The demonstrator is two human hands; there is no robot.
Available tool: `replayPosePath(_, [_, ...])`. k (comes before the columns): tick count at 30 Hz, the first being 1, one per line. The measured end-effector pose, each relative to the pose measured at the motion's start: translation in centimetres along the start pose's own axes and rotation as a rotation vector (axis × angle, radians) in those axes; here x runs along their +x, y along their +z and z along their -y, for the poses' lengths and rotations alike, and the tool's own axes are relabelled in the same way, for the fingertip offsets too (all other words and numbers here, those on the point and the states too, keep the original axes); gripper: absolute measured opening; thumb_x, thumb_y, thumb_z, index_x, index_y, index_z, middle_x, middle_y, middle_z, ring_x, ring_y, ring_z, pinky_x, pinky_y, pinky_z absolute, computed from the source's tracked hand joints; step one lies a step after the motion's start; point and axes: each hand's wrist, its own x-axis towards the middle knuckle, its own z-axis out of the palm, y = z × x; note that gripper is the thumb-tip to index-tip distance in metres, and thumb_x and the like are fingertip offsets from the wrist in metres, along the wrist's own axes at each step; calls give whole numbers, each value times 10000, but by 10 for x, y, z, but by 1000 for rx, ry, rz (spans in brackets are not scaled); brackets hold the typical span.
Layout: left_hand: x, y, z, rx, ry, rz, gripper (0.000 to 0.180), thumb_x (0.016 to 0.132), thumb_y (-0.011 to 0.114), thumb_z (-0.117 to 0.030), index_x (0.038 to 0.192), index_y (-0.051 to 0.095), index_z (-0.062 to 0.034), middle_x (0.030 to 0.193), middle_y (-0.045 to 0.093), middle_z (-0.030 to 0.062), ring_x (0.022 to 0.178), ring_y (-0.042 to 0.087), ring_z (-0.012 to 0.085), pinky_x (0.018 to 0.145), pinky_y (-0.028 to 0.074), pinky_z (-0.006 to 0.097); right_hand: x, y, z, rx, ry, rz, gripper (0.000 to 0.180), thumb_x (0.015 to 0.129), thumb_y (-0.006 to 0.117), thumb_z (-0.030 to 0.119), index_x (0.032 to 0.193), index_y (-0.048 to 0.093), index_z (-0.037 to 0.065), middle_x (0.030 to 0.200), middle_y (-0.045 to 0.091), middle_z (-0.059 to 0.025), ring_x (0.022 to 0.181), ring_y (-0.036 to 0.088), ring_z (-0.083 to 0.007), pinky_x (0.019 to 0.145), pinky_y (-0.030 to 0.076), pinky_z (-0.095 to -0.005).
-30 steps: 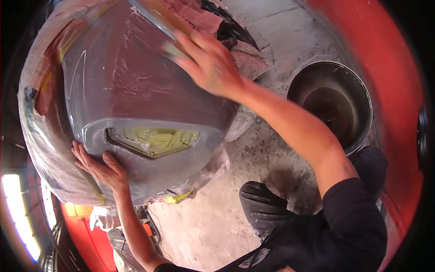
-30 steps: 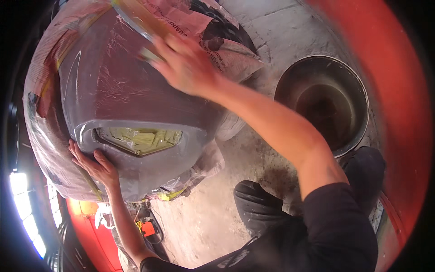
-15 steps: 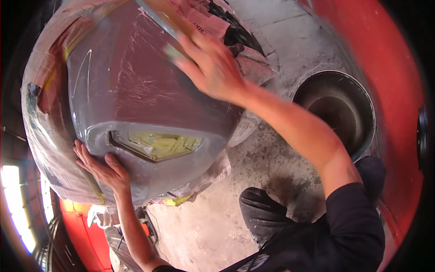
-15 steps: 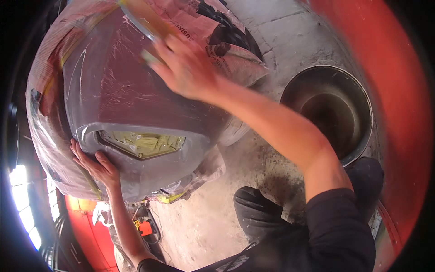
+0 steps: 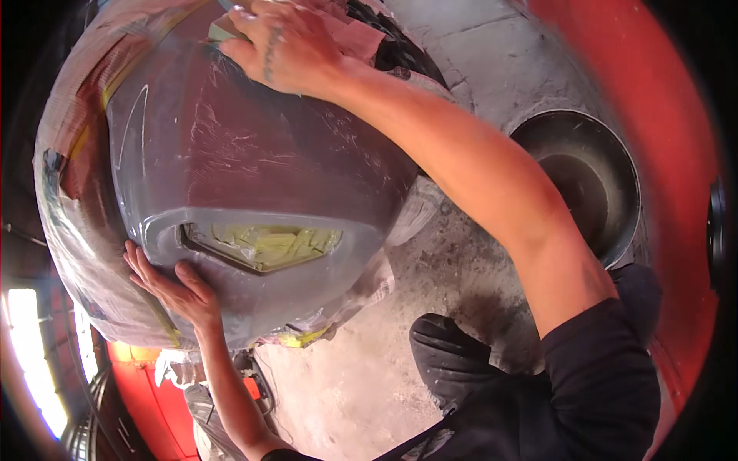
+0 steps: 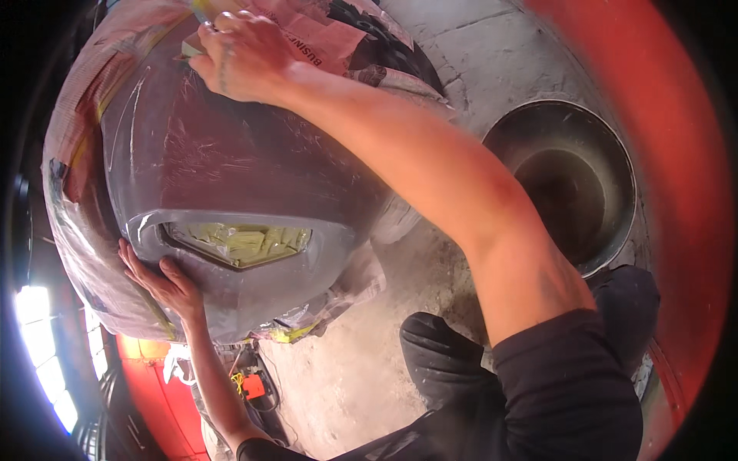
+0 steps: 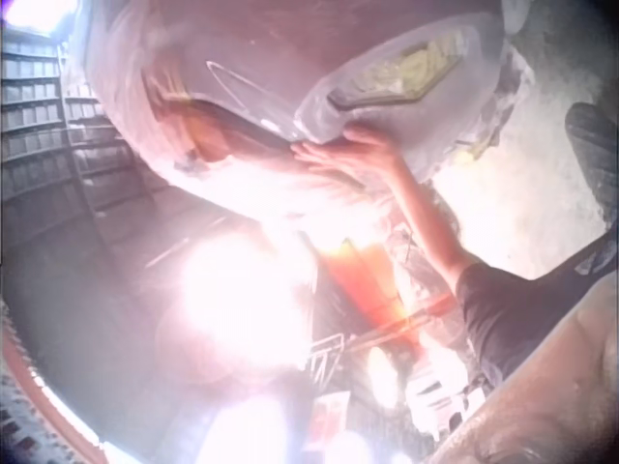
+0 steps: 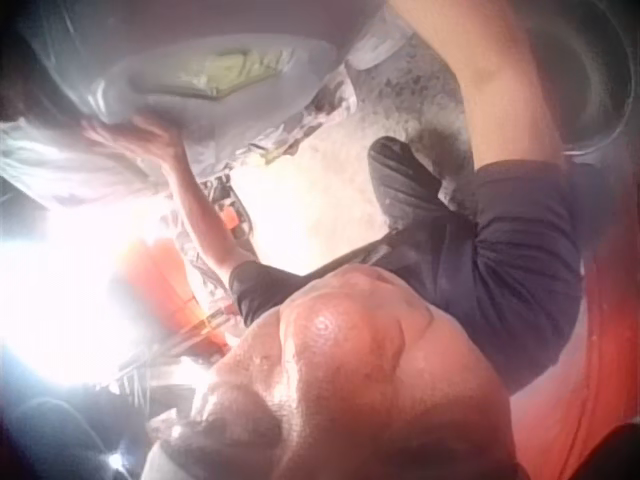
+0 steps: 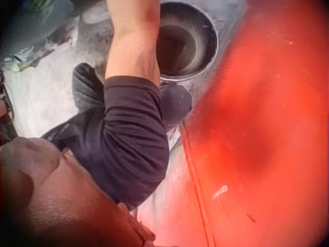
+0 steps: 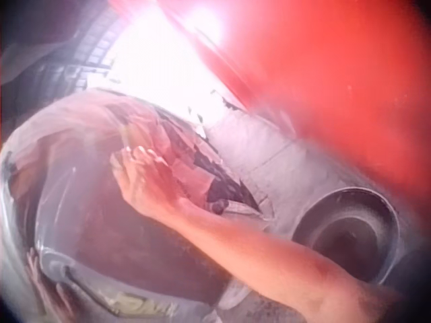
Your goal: The person kneels on the floor and uses a sanding block to smooth the surface of a grey car headlight assembly. They repeatedly dip the sanding block into a bucket of water and rub it against the plastic surface, occasionally pausing to wipe the area with their hand.
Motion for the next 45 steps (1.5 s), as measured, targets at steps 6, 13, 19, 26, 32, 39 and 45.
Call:
replayPosePath(6, [7,-8,2,30,10,10,684,1130,415,-448,1634,348,10,1680,415,237,1597,318,460,1290,141,655,-83,-40,16,96,-83,-144,449,990,714,340,1278,705,-5,1181,712,-240,1051,711,-427,856,577,-510])
replayPosePath(13, [-1,-6,7,20,7,5,685,1126,424,-439,1629,354,20,1679,414,242,1596,325,450,1285,150,657,-81,-23,17,44,3,-115,521,981,741,308,1379,663,-18,1245,672,-221,1075,691,-405,892,557,-488])
replayPosePath(19, [2,1,-3,-2,26,-7,685,1134,410,-440,1641,343,16,1691,397,245,1597,325,439,1282,152,652,-153,-70,29,69,139,-45,567,929,785,213,1414,626,-36,1028,612,-146,963,631,-332,838,519,-443])
replayPosePath(26, [5,-3,-3,39,42,16,706,1142,399,-457,1652,322,25,1691,382,262,1580,340,452,1274,196,627,-247,-85,32,109,343,-52,580,942,752,176,1467,597,-16,1000,594,-161,953,601,-358,840,505,-468])
replayPosePath(32, [-3,-2,7,30,60,-9,752,1148,398,-516,1647,320,41,1677,365,296,1562,359,456,1269,309,561,-195,-75,22,86,270,-31,582,928,761,154,1450,611,-53,960,570,-172,887,556,-361,829,473,-449])
replayPosePath(39, [1,1,7,41,73,4,762,1150,389,-512,1649,305,58,1676,357,308,1567,350,456,1280,304,553,-272,-72,41,100,458,-81,556,938,762,215,1431,621,0,1049,557,-147,967,561,-341,861,468,-473])
replayPosePath(45, [-2,1,5,26,22,14,762,1150,382,-511,1653,300,56,1681,350,304,1567,349,457,1283,294,557,-216,-68,20,114,370,-117,542,950,764,209,1422,641,-26,985,578,-158,928,577,-355,816,492,-453])
